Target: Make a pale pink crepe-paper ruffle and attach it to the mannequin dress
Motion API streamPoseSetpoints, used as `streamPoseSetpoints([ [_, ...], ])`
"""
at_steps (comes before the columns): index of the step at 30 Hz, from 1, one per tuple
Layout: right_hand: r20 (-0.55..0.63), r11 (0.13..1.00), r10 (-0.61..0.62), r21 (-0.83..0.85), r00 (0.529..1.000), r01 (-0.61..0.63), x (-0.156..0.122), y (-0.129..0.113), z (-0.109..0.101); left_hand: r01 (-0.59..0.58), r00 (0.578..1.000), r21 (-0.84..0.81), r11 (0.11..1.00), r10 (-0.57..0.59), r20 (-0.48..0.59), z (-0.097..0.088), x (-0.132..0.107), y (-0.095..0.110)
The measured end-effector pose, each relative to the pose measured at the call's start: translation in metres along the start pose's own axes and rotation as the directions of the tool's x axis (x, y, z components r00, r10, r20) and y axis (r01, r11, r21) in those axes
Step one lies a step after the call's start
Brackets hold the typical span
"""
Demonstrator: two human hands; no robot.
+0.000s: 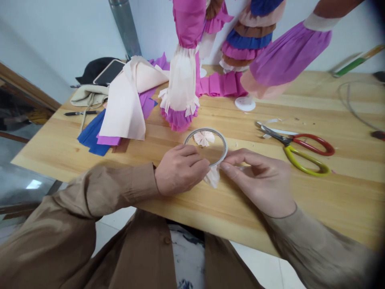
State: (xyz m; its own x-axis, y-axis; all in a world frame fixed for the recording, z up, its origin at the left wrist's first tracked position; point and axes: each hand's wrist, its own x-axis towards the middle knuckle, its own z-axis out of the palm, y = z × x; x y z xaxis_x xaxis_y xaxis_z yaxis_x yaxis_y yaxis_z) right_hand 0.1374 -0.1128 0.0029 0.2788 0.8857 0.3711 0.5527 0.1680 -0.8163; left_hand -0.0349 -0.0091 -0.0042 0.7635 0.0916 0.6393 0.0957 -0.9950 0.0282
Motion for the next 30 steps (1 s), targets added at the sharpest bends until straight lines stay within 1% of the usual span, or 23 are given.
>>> streamPoseSetpoints([
  [5,-0.036,0.986,-0.143,-0.092,0.989,0.139,-0.0042,-0.0009,0.0048,0.055,0.998,-0.007,0.998,-0.055,0.024,0.0022,-0.0010,0.0025],
  [10,-0.069,0.940,-0.297,-0.198,0.952,0.279,-0.0073,0.0014,0.0063,0.083,0.997,-0.044,0.996,-0.082,0.011,0.0036,-0.0010,0.0039],
  [14,-0.062,0.889,-0.395,-0.278,0.916,0.365,-0.0082,0.0026,0.0057,0.121,0.993,-0.087,0.989,-0.121,0.007,0.0046,-0.0011,0.0034],
  [16,-0.039,0.871,-0.418,-0.299,0.907,0.389,-0.0083,0.0027,0.0058,0.138,0.990,-0.107,0.985,-0.137,0.012,0.0050,-0.0011,0.0030],
  [18,-0.022,0.867,-0.400,-0.332,0.916,0.371,-0.0086,0.0027,0.0066,0.138,0.990,-0.122,0.983,-0.137,0.011,0.0050,-0.0009,0.0026],
  [21,-0.033,0.900,-0.281,-0.356,0.959,0.252,-0.0091,0.0021,0.0082,0.131,0.991,-0.132,0.983,-0.129,0.019,0.0047,-0.0006,0.0025],
  [24,-0.029,0.966,-0.126,-0.232,0.992,0.116,-0.0083,-0.0001,0.0081,0.126,0.992,-0.130,0.983,-0.123,0.033,0.0046,-0.0012,0.0027],
  [26,-0.011,0.992,-0.045,-0.115,0.999,0.044,-0.0071,-0.0020,0.0071,0.124,0.992,-0.126,0.984,-0.120,0.037,0.0049,-0.0019,0.0028],
  [28,-0.003,0.999,-0.019,-0.047,1.000,0.019,-0.0060,-0.0029,0.0061,0.125,0.992,-0.122,0.985,-0.121,0.039,0.0051,-0.0024,0.0029],
  [30,-0.006,0.996,-0.078,-0.050,0.997,0.077,-0.0058,-0.0023,0.0056,0.129,0.991,-0.114,0.985,-0.125,0.044,0.0052,-0.0026,0.0031],
])
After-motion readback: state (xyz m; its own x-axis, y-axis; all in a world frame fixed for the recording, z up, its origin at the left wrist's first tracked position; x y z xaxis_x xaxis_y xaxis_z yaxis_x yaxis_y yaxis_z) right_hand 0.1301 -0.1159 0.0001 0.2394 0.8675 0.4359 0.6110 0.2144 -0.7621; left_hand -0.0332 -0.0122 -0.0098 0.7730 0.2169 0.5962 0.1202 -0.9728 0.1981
